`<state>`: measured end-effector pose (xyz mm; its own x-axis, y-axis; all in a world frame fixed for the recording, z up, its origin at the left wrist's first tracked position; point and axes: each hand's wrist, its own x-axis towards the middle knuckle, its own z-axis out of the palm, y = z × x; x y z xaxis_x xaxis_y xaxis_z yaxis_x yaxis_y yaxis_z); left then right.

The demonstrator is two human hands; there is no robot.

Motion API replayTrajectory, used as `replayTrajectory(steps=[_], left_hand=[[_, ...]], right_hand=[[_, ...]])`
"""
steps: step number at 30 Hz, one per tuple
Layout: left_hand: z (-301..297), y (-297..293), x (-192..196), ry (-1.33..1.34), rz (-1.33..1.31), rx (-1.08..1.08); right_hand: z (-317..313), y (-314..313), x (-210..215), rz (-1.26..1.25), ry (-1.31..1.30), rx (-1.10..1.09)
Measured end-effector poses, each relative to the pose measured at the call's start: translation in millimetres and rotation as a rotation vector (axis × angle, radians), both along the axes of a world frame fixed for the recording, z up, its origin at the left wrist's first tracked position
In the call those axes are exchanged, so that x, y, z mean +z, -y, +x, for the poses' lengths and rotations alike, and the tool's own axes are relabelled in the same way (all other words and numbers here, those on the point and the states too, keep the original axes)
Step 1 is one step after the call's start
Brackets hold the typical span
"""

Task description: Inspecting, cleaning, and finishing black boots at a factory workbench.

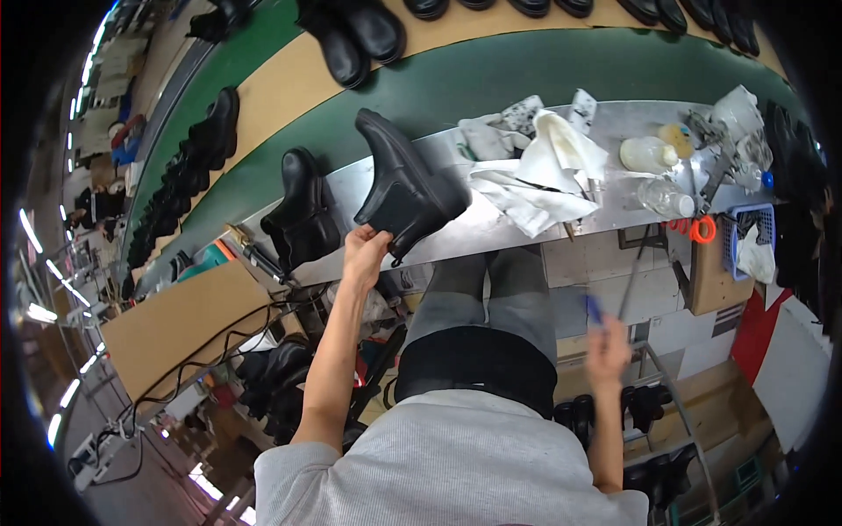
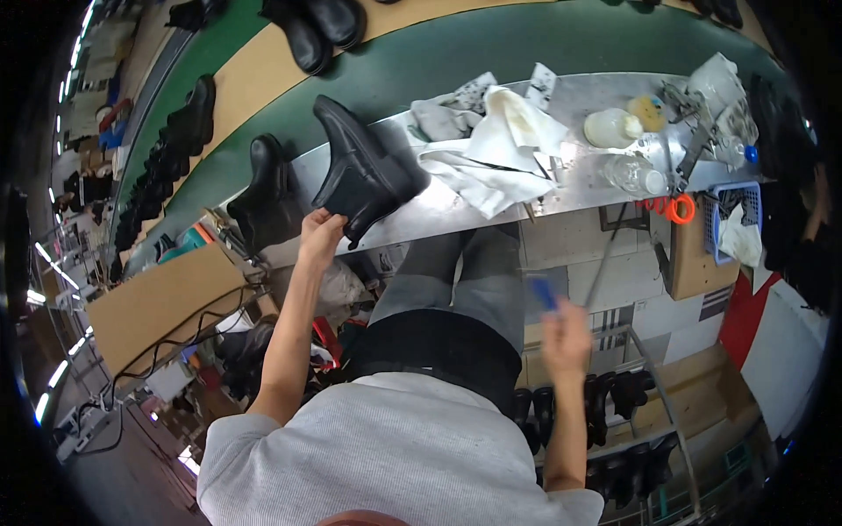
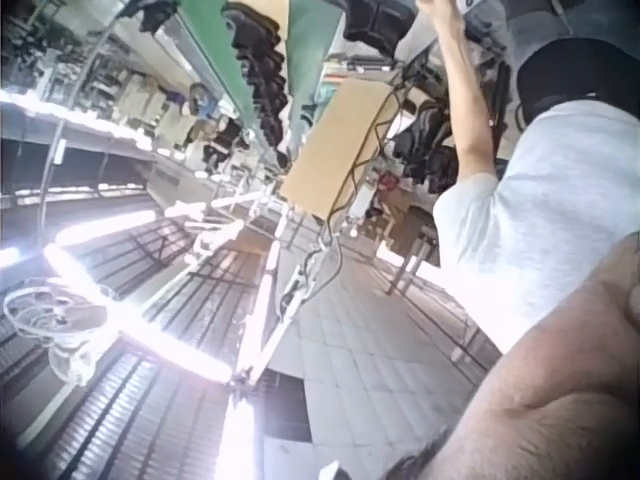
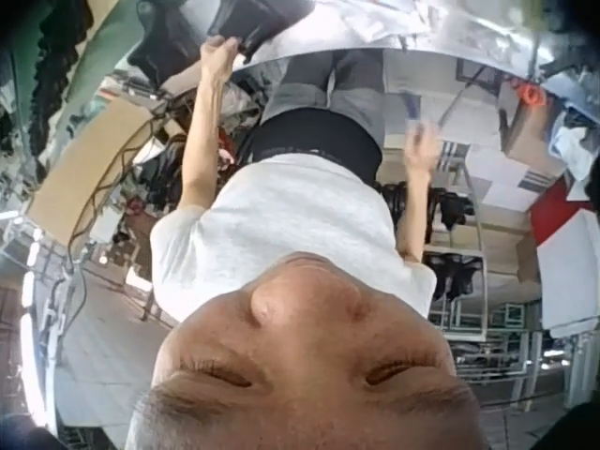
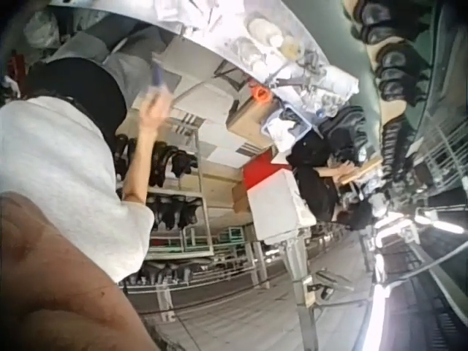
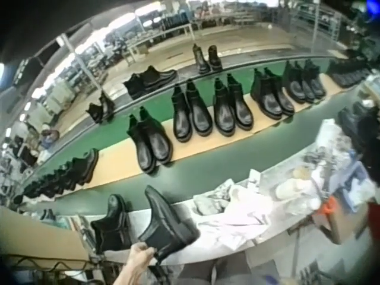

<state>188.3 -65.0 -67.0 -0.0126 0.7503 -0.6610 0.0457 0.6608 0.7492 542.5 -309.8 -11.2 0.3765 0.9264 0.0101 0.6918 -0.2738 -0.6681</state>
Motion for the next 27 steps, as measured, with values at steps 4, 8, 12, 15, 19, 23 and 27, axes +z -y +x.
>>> replayTrajectory(steps=[4, 8, 12, 15, 19, 23, 27], left_hand=[[16.6, 55.7, 13.1, -0.423, 0.449, 0.160], [61.4, 90.0, 85.0, 0.547, 0.130, 0.219], [65.0, 71.0, 65.7, 0.686, -0.011, 0.273], [59.8, 70.3, 54.8, 0.713, 0.035, 0.211], [48.2, 75.8, 47.2, 0.785, 0.054, 0.102], [27.5, 88.3, 46.2, 0.439, 0.341, -0.005], [-0.3, 65.0, -1.9, -0.064, 0.351, 0.239]], right_hand=[[-88.1, -69.7, 8.2, 0.036, -0.245, 0.313], [-137.5, -117.2, 21.8, -0.053, -0.317, 0.396], [-154.1, -123.0, 4.4, -0.133, -0.469, 0.508], [-148.5, -127.3, -2.3, -0.684, -1.260, 0.382], [-146.9, -135.5, 1.1, -0.917, -1.531, 0.304], [-155.5, -163.2, 15.6, -0.288, -0.471, 0.752], [-157.1, -175.5, 10.4, -0.137, -0.088, 0.709]])
